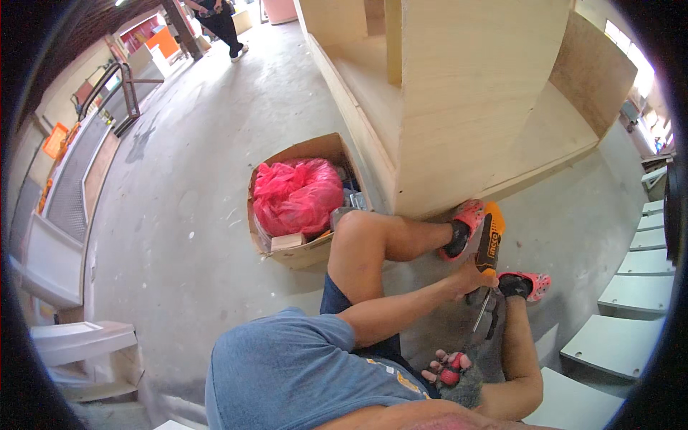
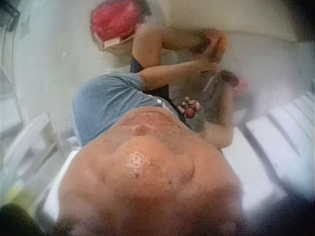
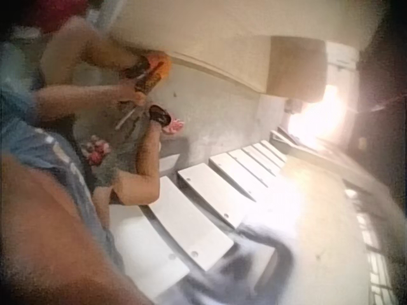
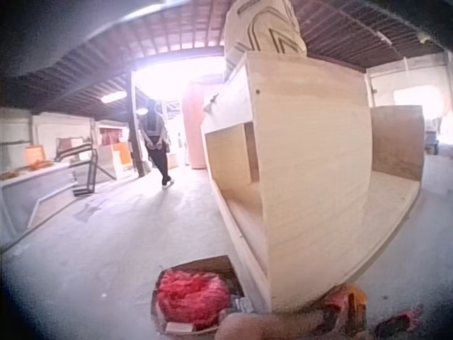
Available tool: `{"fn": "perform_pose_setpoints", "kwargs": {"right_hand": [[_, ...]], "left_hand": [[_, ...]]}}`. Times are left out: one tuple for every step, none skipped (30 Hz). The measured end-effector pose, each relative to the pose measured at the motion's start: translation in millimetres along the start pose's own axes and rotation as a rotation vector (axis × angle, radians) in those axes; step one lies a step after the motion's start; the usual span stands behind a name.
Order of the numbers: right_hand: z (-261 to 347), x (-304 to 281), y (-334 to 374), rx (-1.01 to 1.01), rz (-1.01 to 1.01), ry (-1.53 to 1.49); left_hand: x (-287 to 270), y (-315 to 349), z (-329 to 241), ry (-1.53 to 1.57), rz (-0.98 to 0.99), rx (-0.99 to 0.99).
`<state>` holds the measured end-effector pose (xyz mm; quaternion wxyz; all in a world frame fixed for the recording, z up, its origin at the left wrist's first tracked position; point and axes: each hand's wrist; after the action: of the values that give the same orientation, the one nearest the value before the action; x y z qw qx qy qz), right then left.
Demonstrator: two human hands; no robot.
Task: Using a vibrating multitool and a screwdriver to clean or scrape the edges of wooden furniture panels.
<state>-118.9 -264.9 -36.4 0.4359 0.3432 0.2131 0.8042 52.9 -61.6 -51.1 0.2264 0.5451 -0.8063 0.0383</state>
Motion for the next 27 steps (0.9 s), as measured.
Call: {"fn": "perform_pose_setpoints", "kwargs": {"right_hand": [[-1, -2, 0, 0.000, 0.010, -0.027], [-3, -4, 1, 0.001, 0.019, -0.053], [-3, -5, 1, 0.003, 0.037, -0.075], [-3, -5, 0, 0.009, 0.059, -0.095], [-3, -5, 0, 0.015, 0.081, -0.115], [-5, -8, 3, 0.012, 0.077, -0.149], [-6, -11, 5, 0.004, 0.077, -0.179], [-6, -14, 7, -0.003, 0.077, -0.209], [-5, -13, 8, -0.001, 0.096, -0.231], [-6, -12, 9, 0.002, 0.111, -0.256], [-7, -11, 10, 0.005, 0.127, -0.282], [-8, -12, 11, 0.000, 0.134, -0.309], [-8, -14, 12, -0.005, 0.142, -0.336], [-8, -15, 13, -0.009, 0.151, -0.362], [-7, -16, 13, -0.009, 0.168, -0.383], [-7, -16, 13, -0.007, 0.187, -0.404], [-6, -17, 13, -0.004, 0.206, -0.424], [-8, -18, 14, -0.007, 0.216, -0.452], [-9, -18, 14, -0.009, 0.228, -0.480], [-11, -17, 14, -0.010, 0.242, -0.508], [-10, -15, 14, -0.012, 0.250, -0.530], [-10, -13, 18, -0.013, 0.259, -0.553], [-10, -7, 15, -0.011, 0.254, -0.553], [-8, 3, 10, 0.040, -0.011, -0.213], [-6, 8, 11, 0.113, -0.264, 0.135], [-2, 8, 13, 0.144, -0.275, 0.131], [3, 10, 13, -0.019, -0.441, 0.353]], "left_hand": [[5, 0, -1, -0.046, -0.055, 0.024], [9, 0, -2, -0.092, -0.109, 0.049], [6, -4, 5, -0.092, -0.117, 0.049], [1, -9, 15, -0.077, -0.162, 0.063], [-4, -13, 25, -0.062, -0.207, 0.077], [3, -11, 21, -0.059, -0.191, 0.069], [12, -4, 6, -0.097, -0.233, 0.060], [18, -1, -2, -0.135, -0.274, 0.052], [15, -3, 1, -0.135, -0.282, 0.053], [10, -5, 7, -0.084, -0.259, 0.066], [7, -7, 14, -0.032, -0.236, 0.078], [8, -8, 14, -0.033, -0.230, 0.077], [8, -8, 14, -0.039, -0.270, 0.045], [9, -8, 14, -0.045, -0.311, 0.014], [5, -10, 19, -0.045, -0.316, 0.017], [0, -12, 23, -0.052, -0.284, 0.025], [-4, -13, 28, -0.060, -0.254, 0.034], [-2, -11, 26, -0.061, -0.251, 0.030], [2, -6, 19, -0.063, -0.226, 0.062], [5, -1, 14, -0.064, -0.203, 0.092], [6, -3, 17, -0.062, -0.201, 0.094], [9, -7, 21, -0.051, -0.231, 0.086], [10, -8, 26, -0.038, -0.262, 0.075], [12, -9, 27, -0.026, -0.250, 0.063], [13, -7, 23, -0.035, -0.286, 0.069], [13, -5, 20, -0.042, -0.320, 0.071], [15, 0, 10, -0.072, -0.306, 0.068]]}}
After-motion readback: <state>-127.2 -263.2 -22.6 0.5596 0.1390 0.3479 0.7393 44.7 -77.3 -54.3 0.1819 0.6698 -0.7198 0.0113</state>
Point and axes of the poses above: each hand's wrist, its own y-axis away from the middle knuckle, its own x-axis out of the palm, z = x × y, and after that the axes turned 13 degrees about z, right-handed
